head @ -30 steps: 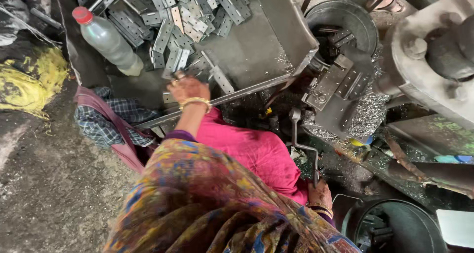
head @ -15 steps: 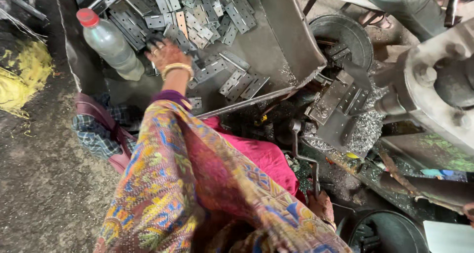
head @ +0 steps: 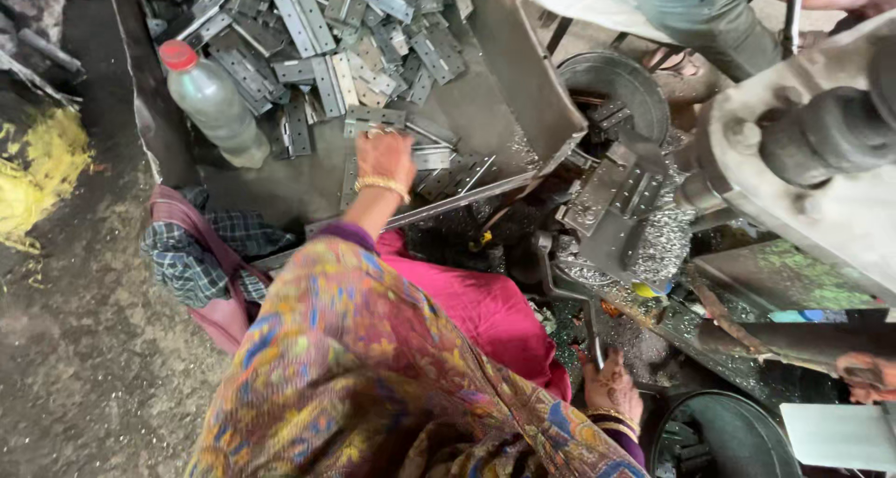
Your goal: The person picks up metal hinges one by one from a tray, places them into a machine die, operates the machine to punch or press them, and then places the processed hinges into a second container.
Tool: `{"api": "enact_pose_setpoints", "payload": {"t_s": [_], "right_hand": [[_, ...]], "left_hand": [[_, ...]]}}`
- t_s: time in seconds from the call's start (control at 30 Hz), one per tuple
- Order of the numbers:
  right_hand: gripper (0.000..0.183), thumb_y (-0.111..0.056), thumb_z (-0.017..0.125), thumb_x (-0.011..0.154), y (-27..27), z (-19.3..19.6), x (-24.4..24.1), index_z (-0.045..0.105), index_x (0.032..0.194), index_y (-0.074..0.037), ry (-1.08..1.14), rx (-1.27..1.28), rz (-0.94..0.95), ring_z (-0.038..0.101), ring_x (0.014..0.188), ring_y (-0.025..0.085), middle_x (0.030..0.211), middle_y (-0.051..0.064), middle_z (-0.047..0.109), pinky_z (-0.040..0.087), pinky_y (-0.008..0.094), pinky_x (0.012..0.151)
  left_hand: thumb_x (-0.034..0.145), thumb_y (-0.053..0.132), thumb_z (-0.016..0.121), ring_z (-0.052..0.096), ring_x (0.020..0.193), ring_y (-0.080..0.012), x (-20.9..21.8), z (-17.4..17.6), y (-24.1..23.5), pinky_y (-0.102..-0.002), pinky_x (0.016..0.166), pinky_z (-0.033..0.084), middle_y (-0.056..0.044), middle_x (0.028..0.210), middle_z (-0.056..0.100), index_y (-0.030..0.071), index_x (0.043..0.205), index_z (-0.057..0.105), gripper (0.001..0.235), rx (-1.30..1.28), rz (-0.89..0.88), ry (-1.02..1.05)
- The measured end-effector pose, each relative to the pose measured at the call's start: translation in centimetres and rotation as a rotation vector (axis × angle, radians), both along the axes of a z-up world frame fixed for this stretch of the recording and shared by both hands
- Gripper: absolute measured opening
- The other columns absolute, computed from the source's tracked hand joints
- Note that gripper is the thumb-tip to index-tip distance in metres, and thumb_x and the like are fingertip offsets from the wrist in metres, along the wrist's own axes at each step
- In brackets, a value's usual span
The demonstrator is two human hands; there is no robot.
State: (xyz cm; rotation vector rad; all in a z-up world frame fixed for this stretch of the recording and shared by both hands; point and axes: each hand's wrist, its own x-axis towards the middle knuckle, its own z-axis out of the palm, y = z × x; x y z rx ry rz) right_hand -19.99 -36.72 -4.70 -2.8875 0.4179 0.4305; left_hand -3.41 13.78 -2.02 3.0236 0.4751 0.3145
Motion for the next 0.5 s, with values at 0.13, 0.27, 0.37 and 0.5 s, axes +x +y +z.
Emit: {"api": "enact_pose_setpoints", "payload": {"t_s": [0.13, 0.27, 0.37, 0.5], "right_hand": [[0.06, -0.043, 0.068, 0.094, 4.0, 6.5, 0.7, 0.054, 0.139, -0.005, -0.626, 0.028, 0.244, 0.062, 0.118, 0.044, 0.13, 0.022, 0.062, 0.05, 0.051, 0.1], [0.072, -0.036, 0.072, 0.093, 9.9, 9.3, 1.3, 0.046, 0.147, 0.003, -0.824, 0.388, 0.403, 0.056, 0.12, 0.047, 0.136, 0.029, 0.055, 0.047, 0.051, 0.097], [0.066, -0.036, 0.074, 0.084, 9.8, 10.8, 0.5, 0.055, 0.139, -0.005, -0.635, 0.136, 0.274, 0.058, 0.112, 0.043, 0.119, 0.021, 0.061, 0.048, 0.051, 0.095], [0.052, -0.042, 0.073, 0.088, 4.8, 12.6, 0.2, 0.059, 0.128, -0.012, -0.698, -0.24, 0.308, 0.059, 0.113, 0.036, 0.114, 0.014, 0.063, 0.049, 0.052, 0.099]], "left_hand": [[0.078, 0.011, 0.072, 0.07, 0.096, -0.0369, -4.8, 3.8, -12.1, -0.045, 0.084, 0.055, -0.013, 0.1, 0.075, 0.017, 0.106, 0.076, 0.029, -0.727, -0.096, -0.419], [0.075, 0.011, 0.073, 0.068, 0.1, -0.0403, -9.0, 4.6, -23.7, -0.048, 0.087, 0.055, -0.019, 0.104, 0.072, 0.01, 0.106, 0.071, 0.031, -1.039, -0.317, -0.355], [0.073, 0.009, 0.07, 0.067, 0.103, -0.0413, -6.7, 3.2, -27.3, -0.05, 0.091, 0.052, -0.021, 0.104, 0.072, 0.009, 0.111, 0.069, 0.038, -0.99, -0.269, -0.239], [0.079, 0.009, 0.066, 0.065, 0.108, -0.0424, -2.1, 0.1, -31.6, -0.051, 0.093, 0.051, -0.023, 0.116, 0.069, 0.005, 0.13, 0.062, 0.05, -0.774, -0.363, -0.279]]}}
